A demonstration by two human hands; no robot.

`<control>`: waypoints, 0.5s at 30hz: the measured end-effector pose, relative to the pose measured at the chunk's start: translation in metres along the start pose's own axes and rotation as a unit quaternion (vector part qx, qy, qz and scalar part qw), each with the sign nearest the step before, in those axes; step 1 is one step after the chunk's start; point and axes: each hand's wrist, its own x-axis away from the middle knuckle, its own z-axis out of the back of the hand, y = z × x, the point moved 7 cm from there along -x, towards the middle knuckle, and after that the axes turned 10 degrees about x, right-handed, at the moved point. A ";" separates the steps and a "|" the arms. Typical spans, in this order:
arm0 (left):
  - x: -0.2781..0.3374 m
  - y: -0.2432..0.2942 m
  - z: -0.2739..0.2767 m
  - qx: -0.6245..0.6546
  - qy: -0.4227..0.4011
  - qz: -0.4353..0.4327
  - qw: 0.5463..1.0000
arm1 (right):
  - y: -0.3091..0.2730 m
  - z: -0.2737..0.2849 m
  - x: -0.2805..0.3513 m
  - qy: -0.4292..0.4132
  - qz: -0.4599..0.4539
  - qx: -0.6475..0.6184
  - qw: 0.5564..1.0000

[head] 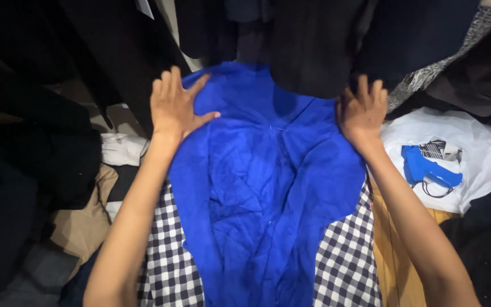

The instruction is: The person uses a hot glue gun to attach a small patterned fabric piece to the collar of a blue shirt. They then smooth the shirt and repeat the process on a black shirt, attaching a similar piece to its collar.

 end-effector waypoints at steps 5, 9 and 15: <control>-0.004 0.004 -0.028 0.076 -0.170 0.039 0.982 | -0.002 -0.093 0.043 -0.371 -0.044 -0.051 0.926; 0.002 0.003 -0.043 0.129 -0.251 0.093 0.955 | 0.003 -0.112 0.062 -0.445 -0.090 -0.175 0.874; 0.012 0.002 -0.049 0.156 -0.188 0.092 0.965 | 0.004 -0.060 0.040 -0.270 -0.076 -0.195 0.940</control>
